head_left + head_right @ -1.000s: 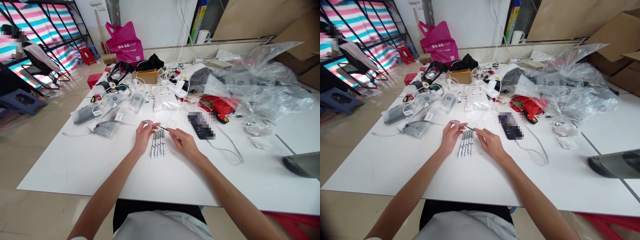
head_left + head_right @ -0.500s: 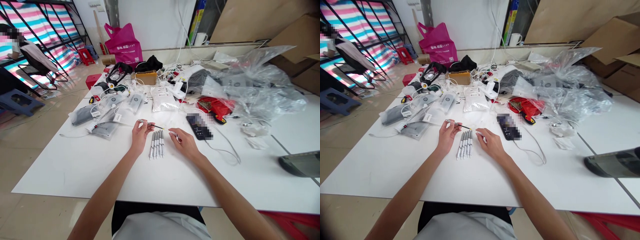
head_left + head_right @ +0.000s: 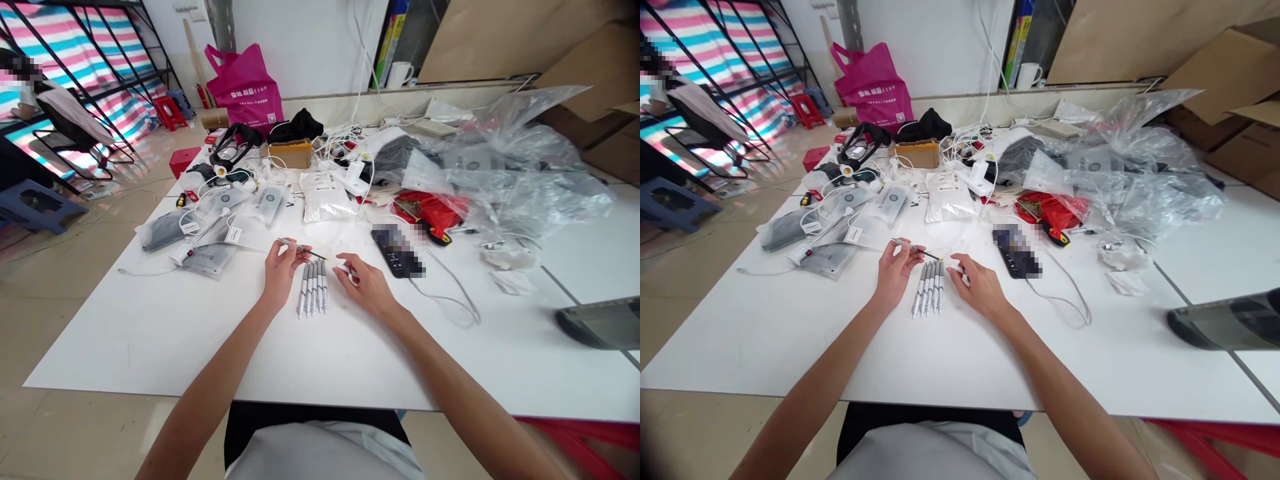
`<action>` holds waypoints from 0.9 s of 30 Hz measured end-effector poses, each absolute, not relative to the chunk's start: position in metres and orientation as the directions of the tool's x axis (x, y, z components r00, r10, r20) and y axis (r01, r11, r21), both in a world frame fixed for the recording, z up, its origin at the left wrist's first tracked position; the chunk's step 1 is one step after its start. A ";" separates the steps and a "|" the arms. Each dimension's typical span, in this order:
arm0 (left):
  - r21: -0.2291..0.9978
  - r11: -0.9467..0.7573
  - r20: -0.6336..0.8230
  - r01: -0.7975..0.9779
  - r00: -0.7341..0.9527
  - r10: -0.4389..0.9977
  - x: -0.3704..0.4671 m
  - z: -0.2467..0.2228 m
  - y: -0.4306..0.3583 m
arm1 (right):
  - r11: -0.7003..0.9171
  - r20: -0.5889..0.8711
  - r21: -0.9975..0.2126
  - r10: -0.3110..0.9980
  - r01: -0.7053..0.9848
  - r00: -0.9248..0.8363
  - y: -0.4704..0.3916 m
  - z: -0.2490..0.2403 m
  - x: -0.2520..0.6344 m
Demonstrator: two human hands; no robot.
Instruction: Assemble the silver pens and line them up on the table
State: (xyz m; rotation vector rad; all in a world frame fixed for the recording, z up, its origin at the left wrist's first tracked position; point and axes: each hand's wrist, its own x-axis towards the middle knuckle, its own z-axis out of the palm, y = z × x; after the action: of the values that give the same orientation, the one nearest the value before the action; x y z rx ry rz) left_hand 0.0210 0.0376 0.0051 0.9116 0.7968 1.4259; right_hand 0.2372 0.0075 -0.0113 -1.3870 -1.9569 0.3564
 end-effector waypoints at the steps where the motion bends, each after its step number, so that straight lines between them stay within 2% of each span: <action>1: 0.887 -0.063 0.079 -0.458 0.015 0.997 0.021 0.006 0.038 | 0.376 0.373 -0.585 0.912 0.719 -0.172 0.008 -0.012 0.237; 6: 0.901 -0.060 0.100 -0.430 0.070 0.993 0.024 0.005 0.034 | 0.354 0.338 -0.618 0.926 0.702 -0.170 0.006 -0.012 0.234; 12: 0.930 -0.002 0.059 -0.367 0.144 0.988 0.033 0.000 0.025 | 0.365 0.310 -0.634 0.928 0.682 -0.208 0.003 -0.013 0.233; 20: 0.912 -0.078 0.081 -0.403 -0.010 0.997 0.027 0.004 0.031 | 0.395 0.341 -0.596 0.913 0.699 -0.225 0.005 -0.012 0.235; 27: 0.911 -0.108 0.086 -0.398 -0.071 0.994 0.027 0.005 0.030 | 0.431 0.372 -0.573 0.894 0.697 -0.248 0.005 -0.015 0.236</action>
State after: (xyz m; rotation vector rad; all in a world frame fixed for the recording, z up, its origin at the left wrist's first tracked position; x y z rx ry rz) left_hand 0.0271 0.0300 0.0050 0.9409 0.8843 1.4861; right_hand 0.2357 0.0054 -0.0150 -1.3366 -2.0232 0.3822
